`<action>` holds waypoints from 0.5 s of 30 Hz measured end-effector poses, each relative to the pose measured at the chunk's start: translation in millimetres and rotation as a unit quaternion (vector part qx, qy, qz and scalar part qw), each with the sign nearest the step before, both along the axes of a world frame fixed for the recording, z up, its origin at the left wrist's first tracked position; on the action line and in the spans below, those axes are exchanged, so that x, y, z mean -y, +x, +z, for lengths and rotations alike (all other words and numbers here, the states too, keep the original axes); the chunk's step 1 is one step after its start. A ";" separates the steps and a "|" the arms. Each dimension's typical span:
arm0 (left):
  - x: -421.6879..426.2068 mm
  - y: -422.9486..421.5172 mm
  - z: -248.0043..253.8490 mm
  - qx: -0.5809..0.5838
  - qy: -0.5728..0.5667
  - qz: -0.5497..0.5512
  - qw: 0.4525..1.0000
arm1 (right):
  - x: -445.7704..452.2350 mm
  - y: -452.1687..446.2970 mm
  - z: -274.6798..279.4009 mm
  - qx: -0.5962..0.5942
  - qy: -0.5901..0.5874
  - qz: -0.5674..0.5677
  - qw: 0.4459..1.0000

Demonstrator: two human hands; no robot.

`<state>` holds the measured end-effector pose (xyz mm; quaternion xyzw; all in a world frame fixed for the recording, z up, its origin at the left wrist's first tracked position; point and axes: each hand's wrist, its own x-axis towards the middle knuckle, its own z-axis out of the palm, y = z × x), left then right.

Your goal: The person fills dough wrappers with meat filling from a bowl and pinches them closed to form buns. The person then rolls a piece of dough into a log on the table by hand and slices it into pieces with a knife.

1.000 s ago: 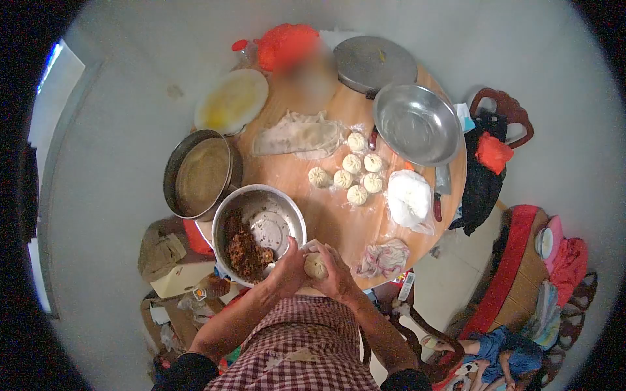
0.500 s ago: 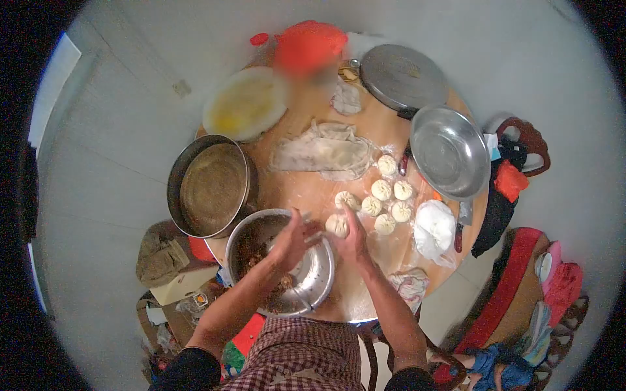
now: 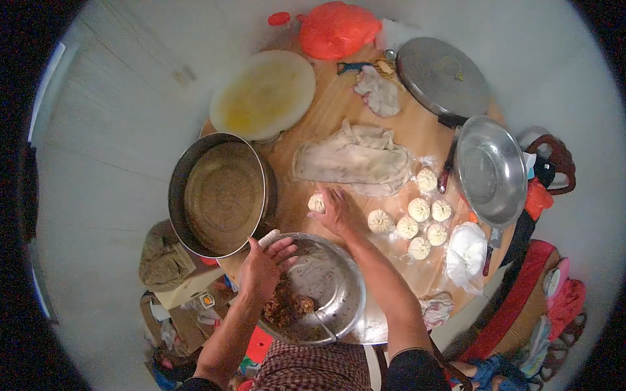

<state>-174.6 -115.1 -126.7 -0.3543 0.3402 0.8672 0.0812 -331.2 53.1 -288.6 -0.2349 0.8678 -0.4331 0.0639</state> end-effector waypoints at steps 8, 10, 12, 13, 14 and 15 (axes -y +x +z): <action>22.0 1.8 -5.4 -0.027 -0.001 0.004 1.000 | -32.1 13.8 21.1 0.015 0.148 -0.011 0.989; 22.9 0.3 -4.7 -0.028 -0.005 0.002 1.000 | -29.6 12.3 14.2 -0.005 0.113 -0.012 0.993; 22.2 -0.9 -5.3 -0.029 -0.010 -0.005 1.000 | -20.4 6.0 -1.0 -0.001 0.105 0.009 0.994; 22.3 -1.3 -7.3 -0.026 -0.019 -0.010 0.999 | -16.6 3.5 -2.2 0.004 0.098 0.033 0.995; 22.0 -2.0 -8.4 -0.023 -0.028 -0.015 0.999 | -18.0 3.4 -1.4 0.003 0.099 0.024 0.995; 21.9 -2.9 -8.4 -0.026 -0.026 -0.023 0.999 | -21.1 2.7 0.8 0.068 0.069 0.046 0.994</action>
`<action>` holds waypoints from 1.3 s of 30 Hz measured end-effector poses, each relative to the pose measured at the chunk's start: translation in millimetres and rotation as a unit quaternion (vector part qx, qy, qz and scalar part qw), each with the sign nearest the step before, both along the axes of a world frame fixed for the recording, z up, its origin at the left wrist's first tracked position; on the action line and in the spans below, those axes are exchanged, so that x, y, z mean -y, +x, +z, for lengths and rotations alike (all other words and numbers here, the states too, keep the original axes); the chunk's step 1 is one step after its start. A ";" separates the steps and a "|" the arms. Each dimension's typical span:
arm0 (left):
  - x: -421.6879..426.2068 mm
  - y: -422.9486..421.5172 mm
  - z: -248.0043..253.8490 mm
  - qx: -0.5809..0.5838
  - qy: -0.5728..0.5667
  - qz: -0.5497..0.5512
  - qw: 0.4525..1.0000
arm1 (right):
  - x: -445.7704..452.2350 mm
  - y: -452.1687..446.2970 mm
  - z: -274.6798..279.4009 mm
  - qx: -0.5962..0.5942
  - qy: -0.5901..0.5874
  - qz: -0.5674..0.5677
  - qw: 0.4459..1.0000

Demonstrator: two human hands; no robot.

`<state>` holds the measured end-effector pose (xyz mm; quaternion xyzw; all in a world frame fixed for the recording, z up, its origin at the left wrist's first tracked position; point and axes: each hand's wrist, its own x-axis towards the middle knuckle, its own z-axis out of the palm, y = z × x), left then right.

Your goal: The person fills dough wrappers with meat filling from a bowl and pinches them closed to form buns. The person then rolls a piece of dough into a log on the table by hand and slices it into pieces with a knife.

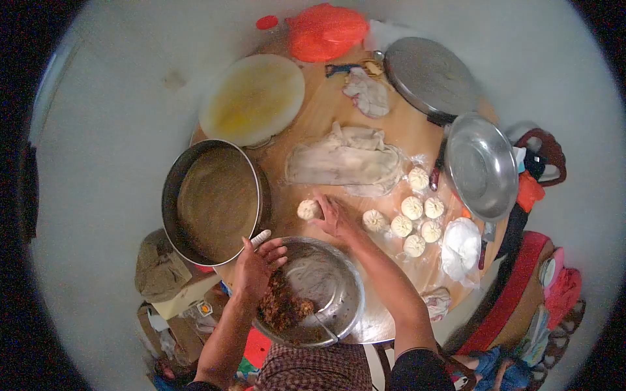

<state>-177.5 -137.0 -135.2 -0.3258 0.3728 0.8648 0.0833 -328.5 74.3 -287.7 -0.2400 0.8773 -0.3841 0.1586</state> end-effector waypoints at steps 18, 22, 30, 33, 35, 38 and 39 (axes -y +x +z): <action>-24.7 -165.6 -87.9 -0.231 -0.654 -0.421 0.584 | -116.0 -93.8 3.2 0.052 0.218 -0.448 0.865; -40.2 -172.1 -106.9 -0.260 -0.699 -0.449 0.492 | -113.2 -102.6 39.1 0.032 0.088 -0.431 0.897; -53.7 -225.4 -110.5 -0.292 -0.654 -0.388 0.581 | -30.9 -149.4 150.5 0.095 -0.419 -0.231 0.873; -43.8 -247.2 -77.4 -0.257 -0.555 -0.355 0.707 | -31.2 -183.2 138.9 0.023 -0.475 -0.159 0.865; -25.8 -260.7 -68.8 -0.228 -0.312 -0.237 0.891 | -42.6 -190.7 137.2 0.033 -0.478 -0.178 0.859; -0.4 -296.7 -47.1 -0.224 -0.346 -0.162 0.897 | -73.1 -194.9 104.2 -0.047 -0.224 -0.348 0.909; 7.6 -308.0 -47.4 -0.226 -0.345 -0.159 0.897 | -80.7 -192.2 89.3 -0.049 -0.223 -0.345 0.910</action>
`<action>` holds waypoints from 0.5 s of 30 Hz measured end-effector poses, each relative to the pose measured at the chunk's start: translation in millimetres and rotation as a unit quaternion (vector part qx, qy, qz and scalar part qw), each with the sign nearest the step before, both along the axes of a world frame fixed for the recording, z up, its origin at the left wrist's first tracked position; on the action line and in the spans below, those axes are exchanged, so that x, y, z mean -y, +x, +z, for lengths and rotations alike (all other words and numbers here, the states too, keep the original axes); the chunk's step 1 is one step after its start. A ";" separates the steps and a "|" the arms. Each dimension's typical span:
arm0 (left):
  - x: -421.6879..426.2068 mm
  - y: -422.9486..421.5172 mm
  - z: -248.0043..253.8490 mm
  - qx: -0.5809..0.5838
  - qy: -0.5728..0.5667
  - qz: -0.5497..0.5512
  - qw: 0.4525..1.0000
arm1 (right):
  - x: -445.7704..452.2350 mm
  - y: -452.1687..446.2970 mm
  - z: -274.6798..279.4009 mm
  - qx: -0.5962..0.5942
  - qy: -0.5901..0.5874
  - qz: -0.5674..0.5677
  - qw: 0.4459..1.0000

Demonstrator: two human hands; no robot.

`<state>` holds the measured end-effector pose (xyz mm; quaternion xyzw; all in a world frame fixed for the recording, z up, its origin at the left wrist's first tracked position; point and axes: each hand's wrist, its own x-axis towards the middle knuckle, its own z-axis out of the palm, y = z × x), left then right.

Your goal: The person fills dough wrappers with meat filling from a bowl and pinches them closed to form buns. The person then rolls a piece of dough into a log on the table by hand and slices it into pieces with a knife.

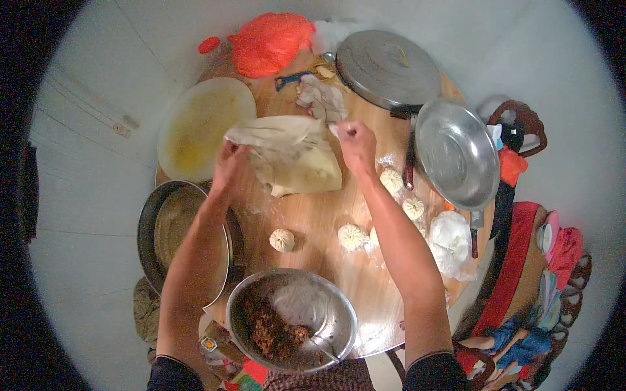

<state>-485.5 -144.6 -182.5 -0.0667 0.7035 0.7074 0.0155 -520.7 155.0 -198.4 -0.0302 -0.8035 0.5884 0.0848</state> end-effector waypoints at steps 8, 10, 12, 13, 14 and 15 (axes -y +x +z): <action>0.4 -26.8 29.8 -0.065 -0.017 0.010 0.998 | 18.6 43.1 -75.9 0.109 0.181 0.030 0.977; -4.0 -33.0 35.1 -0.072 -0.054 -0.011 0.996 | 28.2 42.0 -66.7 0.094 0.216 0.048 0.971; -6.9 -40.3 42.3 -0.095 -0.090 -0.004 0.991 | 38.4 36.1 -62.2 0.078 0.252 0.067 0.962; -9.0 -43.0 51.4 -0.095 -0.090 -0.002 0.991 | 42.9 29.1 -62.4 0.017 0.246 0.067 0.967; -10.0 -46.1 61.2 -0.121 -0.081 -0.013 0.989 | 47.1 21.6 -62.3 -0.045 0.238 0.066 0.968; -11.0 -49.0 72.6 -0.148 -0.072 -0.024 0.986 | 51.1 12.0 -61.7 -0.045 0.237 0.067 0.968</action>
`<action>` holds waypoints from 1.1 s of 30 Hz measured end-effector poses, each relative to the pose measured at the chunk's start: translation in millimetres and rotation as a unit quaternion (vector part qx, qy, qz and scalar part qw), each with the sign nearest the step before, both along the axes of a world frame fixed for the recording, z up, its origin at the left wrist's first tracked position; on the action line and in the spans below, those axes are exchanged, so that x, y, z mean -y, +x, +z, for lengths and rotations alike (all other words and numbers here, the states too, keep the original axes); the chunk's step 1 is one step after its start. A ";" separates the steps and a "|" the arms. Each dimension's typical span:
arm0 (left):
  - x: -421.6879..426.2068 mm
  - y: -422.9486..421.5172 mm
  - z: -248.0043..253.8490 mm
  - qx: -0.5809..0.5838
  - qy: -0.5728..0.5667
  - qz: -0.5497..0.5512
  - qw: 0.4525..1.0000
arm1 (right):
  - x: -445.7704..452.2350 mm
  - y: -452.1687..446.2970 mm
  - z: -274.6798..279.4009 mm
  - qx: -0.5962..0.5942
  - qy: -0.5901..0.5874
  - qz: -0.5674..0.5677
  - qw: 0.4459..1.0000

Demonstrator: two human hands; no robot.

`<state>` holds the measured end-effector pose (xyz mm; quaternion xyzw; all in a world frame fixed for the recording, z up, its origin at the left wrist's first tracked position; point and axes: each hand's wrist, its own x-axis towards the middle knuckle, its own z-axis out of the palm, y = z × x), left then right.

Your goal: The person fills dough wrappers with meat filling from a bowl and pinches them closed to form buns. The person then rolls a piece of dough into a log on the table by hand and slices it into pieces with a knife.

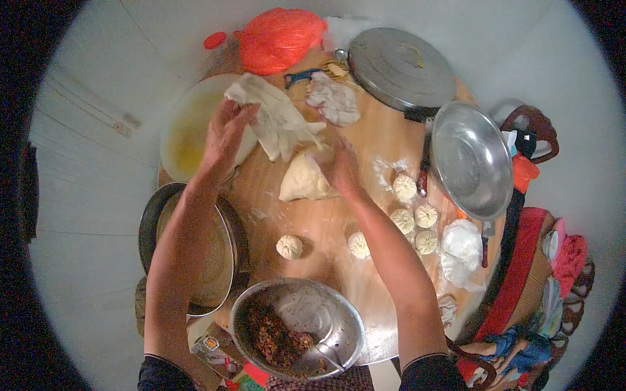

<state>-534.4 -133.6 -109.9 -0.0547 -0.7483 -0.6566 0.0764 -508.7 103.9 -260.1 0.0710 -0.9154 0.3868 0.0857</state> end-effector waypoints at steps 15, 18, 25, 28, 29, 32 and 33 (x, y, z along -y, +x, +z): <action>-2.6 -8.9 46.7 -0.013 -0.030 -0.054 0.998 | 15.5 -23.5 70.6 0.059 -0.365 -0.045 0.928; 10.0 -5.1 40.2 0.004 -0.014 -0.024 1.000 | -25.3 50.0 93.2 0.117 -0.228 -0.142 0.956; 64.0 3.2 -99.8 0.046 -0.227 0.007 0.973 | -160.5 309.2 16.5 0.267 -0.172 -0.264 0.911; 83.0 8.3 -144.4 0.056 -0.217 0.084 0.971 | -197.1 394.2 18.8 0.222 -0.104 -0.361 0.900; 78.0 17.9 -128.8 0.019 -0.218 0.122 0.968 | -208.4 418.0 12.8 0.223 -0.104 -0.377 0.893; 52.1 44.6 -79.1 0.058 -0.263 0.115 0.956 | -236.6 457.8 5.9 0.115 0.096 -0.405 0.902; 127.9 43.5 -165.0 0.051 -0.271 0.115 0.954 | -237.3 460.2 9.2 0.113 0.085 -0.406 0.903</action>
